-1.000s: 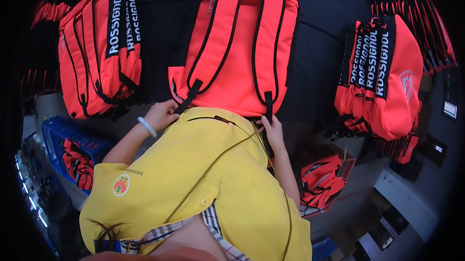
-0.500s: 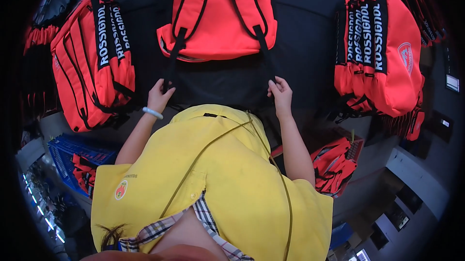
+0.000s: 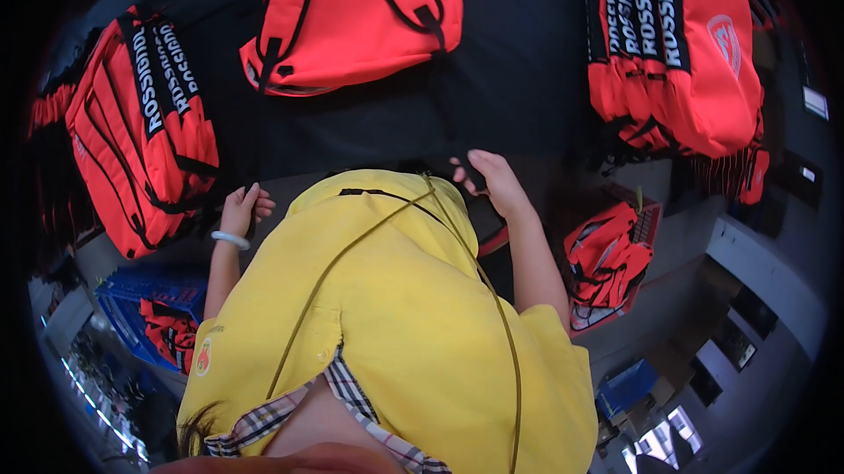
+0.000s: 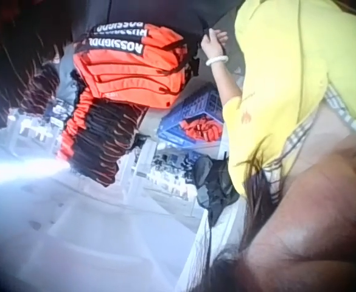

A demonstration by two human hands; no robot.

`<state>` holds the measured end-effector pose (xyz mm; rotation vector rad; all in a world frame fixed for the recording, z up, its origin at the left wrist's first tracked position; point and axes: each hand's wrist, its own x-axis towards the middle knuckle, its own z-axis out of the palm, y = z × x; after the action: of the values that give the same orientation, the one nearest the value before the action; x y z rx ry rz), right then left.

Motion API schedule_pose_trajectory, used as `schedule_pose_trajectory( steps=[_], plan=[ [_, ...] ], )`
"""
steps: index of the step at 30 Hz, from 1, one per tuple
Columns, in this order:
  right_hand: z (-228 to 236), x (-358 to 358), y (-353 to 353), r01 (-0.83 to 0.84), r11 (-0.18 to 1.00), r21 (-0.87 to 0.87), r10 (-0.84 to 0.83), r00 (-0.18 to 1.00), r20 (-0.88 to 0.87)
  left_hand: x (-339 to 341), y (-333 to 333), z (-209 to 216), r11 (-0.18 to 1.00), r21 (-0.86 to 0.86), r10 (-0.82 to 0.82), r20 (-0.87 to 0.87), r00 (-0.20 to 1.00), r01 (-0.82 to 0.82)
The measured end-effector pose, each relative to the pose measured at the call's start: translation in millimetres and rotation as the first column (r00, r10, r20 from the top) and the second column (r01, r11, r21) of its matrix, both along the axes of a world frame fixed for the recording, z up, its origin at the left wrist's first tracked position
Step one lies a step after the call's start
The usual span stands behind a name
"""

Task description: Inspecting and checking the contents and straps of red backpacks.

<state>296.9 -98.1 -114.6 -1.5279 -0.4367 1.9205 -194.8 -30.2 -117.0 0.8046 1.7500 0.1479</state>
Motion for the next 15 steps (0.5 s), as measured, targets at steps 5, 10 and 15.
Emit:
schedule_pose_trajectory(
  steps=[5, 10, 15],
  plan=[
    [70, -37, 37, 0.099, 0.948, 0.303, 0.021, 0.929, -0.368, 57, 29, 94, 0.944, 0.331, -0.219, 0.615, 0.758, 0.004],
    [101, -71, 56, 0.125, 0.927, 0.353, 0.038, 0.906, -0.421, 135, 52, 125, 0.971, 0.239, -0.215, 0.851, 0.479, 0.012],
    [111, -94, 62, 0.156, 0.902, 0.403, 0.008, 0.927, -0.375, 180, 60, 113, 0.997, 0.078, -0.066, 0.924, 0.378, -0.017]
  ],
)
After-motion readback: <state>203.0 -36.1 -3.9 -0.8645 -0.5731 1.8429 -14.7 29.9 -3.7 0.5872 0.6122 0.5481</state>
